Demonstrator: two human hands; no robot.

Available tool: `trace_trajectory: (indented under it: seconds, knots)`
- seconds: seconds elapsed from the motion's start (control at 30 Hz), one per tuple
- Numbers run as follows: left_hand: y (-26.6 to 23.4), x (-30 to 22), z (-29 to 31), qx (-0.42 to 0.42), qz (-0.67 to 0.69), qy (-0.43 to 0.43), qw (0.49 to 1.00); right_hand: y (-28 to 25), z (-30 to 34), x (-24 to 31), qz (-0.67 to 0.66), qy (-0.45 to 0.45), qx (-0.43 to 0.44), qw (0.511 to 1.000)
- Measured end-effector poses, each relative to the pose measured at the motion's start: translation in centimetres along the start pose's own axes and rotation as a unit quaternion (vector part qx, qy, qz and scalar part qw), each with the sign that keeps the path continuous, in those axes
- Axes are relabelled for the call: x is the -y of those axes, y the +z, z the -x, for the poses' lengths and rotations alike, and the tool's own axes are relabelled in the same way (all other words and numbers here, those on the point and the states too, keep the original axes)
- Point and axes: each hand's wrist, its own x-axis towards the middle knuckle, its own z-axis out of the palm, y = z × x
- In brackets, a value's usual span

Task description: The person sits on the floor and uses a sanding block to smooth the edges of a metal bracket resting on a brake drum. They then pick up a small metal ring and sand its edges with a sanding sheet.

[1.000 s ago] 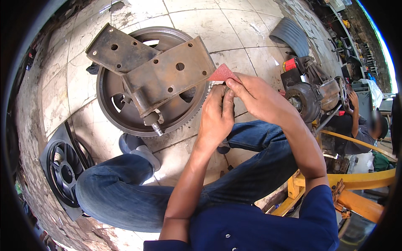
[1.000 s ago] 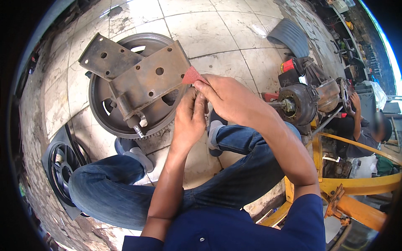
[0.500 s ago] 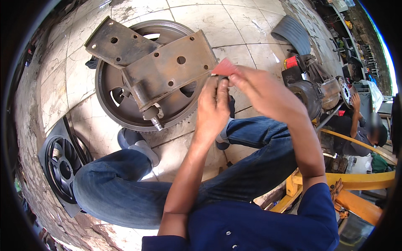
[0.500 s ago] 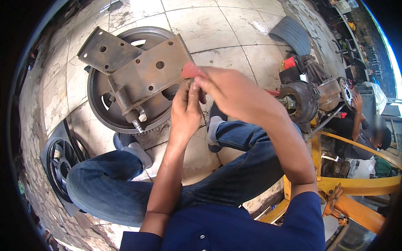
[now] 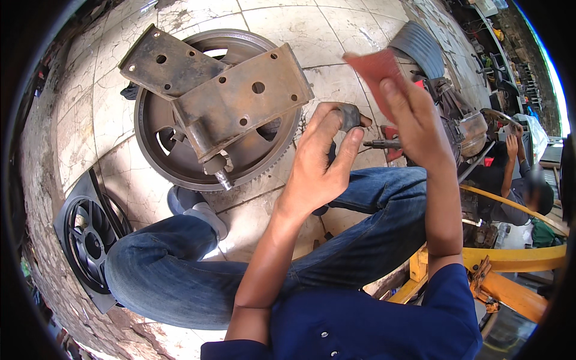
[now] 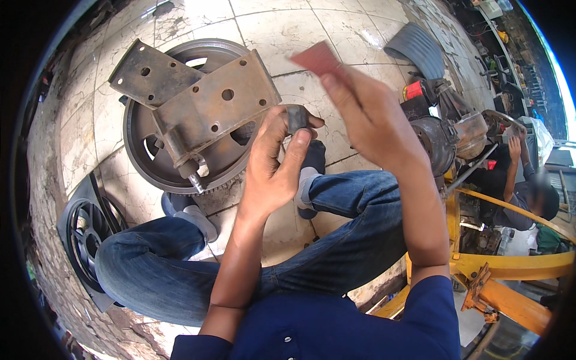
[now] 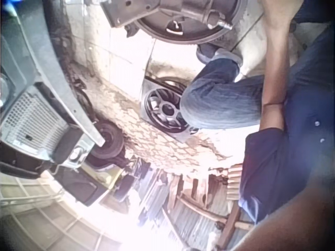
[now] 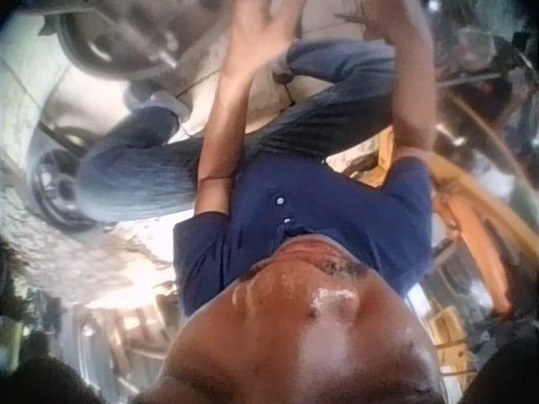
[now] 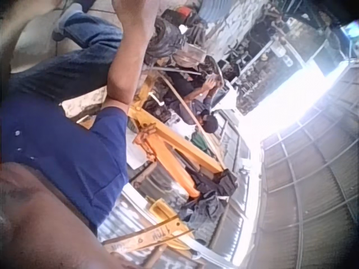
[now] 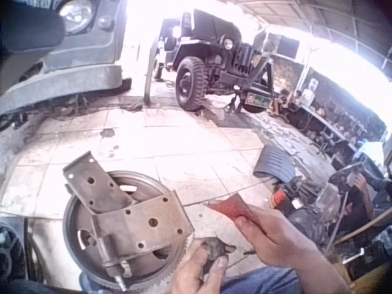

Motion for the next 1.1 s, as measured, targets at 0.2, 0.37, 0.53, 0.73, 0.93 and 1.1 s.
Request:
trace_trajectory:
  seconds: [0.2, 0.37, 0.53, 0.73, 0.93, 1.1]
  knots:
    - [-0.3, 0.4, 0.0, -0.037, -0.041, 0.028, 0.998, 1.1, -0.3, -0.9, 0.045, -0.209, 0.073, 0.974]
    - [-0.1, 0.4, 0.3, -0.024, -0.087, 0.025, 0.996, 1.9, -0.1, -0.4, 0.051, -0.145, 0.109, 0.982]
    - [-0.5, 1.7, 0.1, -0.040, -0.122, 0.012, 0.992, 3.1, 0.1, -0.4, 0.094, -0.186, 0.078, 0.975]
    - [1.0, 2.6, 1.3, -0.028, -0.121, 0.032, 0.992, 3.2, -0.3, -0.6, 0.103, -0.126, 0.162, 0.973]
    - [0.2, 3.1, 1.0, -0.044, -0.105, -0.001, 0.993, 4.6, 0.0, -1.1, 0.005, -0.088, 0.107, 0.990]
    - [0.6, 1.5, 0.7, -0.031, -0.062, -0.082, 0.994, 3.3, -0.8, -0.3, 0.003, 0.001, 0.152, 0.988]
